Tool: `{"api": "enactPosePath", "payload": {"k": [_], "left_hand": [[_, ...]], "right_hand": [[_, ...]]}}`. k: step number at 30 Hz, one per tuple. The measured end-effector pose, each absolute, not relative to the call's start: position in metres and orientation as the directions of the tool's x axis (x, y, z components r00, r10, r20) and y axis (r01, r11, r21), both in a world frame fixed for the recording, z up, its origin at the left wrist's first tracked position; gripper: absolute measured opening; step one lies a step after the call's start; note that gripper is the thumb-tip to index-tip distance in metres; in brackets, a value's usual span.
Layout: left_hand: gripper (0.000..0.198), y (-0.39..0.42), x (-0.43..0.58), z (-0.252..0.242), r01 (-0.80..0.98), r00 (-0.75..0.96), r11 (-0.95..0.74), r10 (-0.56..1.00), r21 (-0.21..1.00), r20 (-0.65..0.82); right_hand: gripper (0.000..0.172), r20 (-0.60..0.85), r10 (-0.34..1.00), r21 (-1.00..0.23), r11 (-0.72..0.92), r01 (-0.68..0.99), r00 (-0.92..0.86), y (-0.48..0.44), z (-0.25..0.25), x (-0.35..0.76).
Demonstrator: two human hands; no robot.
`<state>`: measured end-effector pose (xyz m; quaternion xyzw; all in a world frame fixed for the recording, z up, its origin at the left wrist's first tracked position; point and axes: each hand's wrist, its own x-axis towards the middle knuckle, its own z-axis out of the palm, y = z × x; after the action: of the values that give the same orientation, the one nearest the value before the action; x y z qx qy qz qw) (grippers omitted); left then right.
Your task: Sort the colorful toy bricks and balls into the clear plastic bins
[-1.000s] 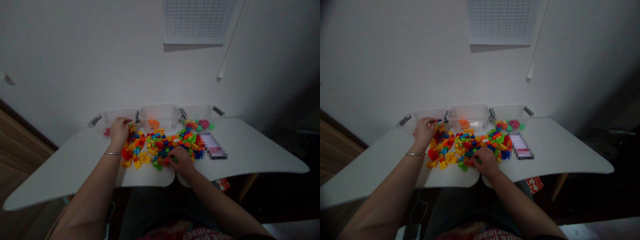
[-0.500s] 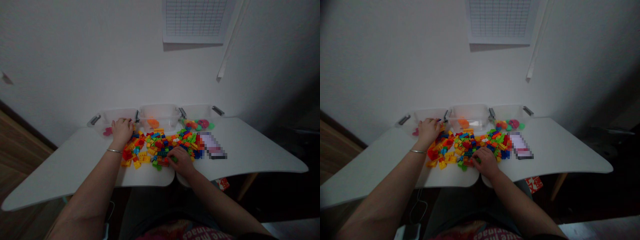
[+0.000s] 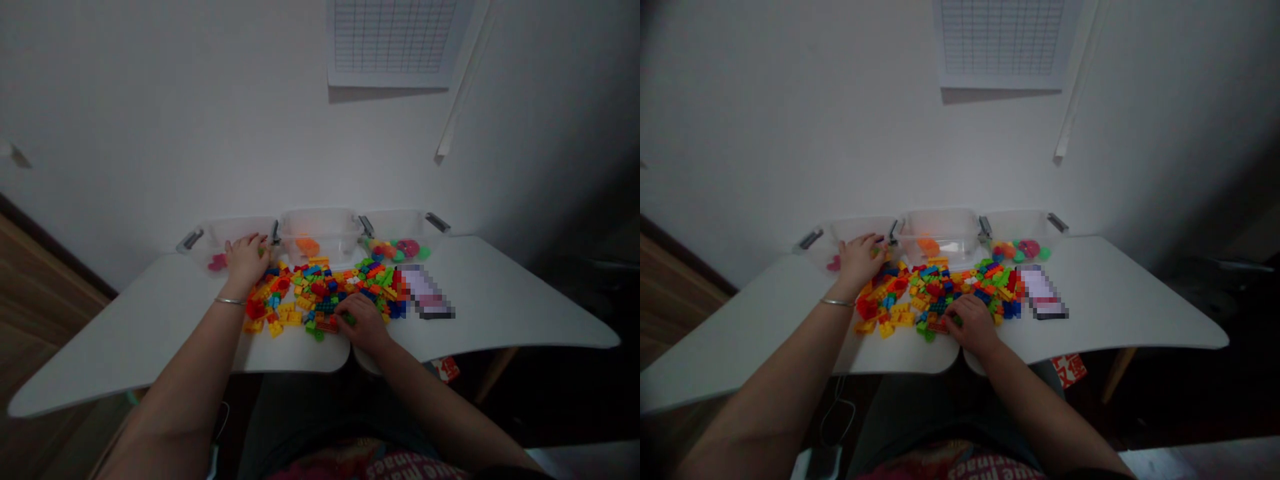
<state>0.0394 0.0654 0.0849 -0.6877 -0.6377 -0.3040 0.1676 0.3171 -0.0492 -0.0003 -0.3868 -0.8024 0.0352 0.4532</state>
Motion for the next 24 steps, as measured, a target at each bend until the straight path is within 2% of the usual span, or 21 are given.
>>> {"api": "enactPosePath", "payload": {"k": [5,10,15,19,24], "left_hand": [[0.031,0.042,0.058,0.078,0.934,0.121,-0.308,0.748,0.18,0.653],[0.024,0.011,0.088,0.058,0.908,0.267,-0.377,0.856,0.183,0.442],[0.025,-0.007,0.106,0.048,0.933,0.311,-0.347,0.912,0.097,0.27],[0.024,-0.009,0.108,0.048,0.961,0.265,-0.277,0.932,0.015,0.249],[0.027,-0.01,0.105,0.053,0.98,0.197,-0.195,0.95,-0.032,0.244]], "right_hand": [[0.007,0.705,0.646,-0.399,0.701,0.591,-0.292,-0.05,0.001,0.317],[0.007,0.714,0.643,-0.396,0.698,0.596,-0.277,-0.05,0.001,0.316],[0.007,0.727,0.627,-0.378,0.706,0.599,-0.281,-0.049,0.0,0.316],[0.007,0.727,0.627,-0.374,0.703,0.604,-0.28,-0.049,0.001,0.316],[0.007,0.728,0.626,-0.374,0.705,0.602,-0.28,-0.05,0.002,0.315]]}}
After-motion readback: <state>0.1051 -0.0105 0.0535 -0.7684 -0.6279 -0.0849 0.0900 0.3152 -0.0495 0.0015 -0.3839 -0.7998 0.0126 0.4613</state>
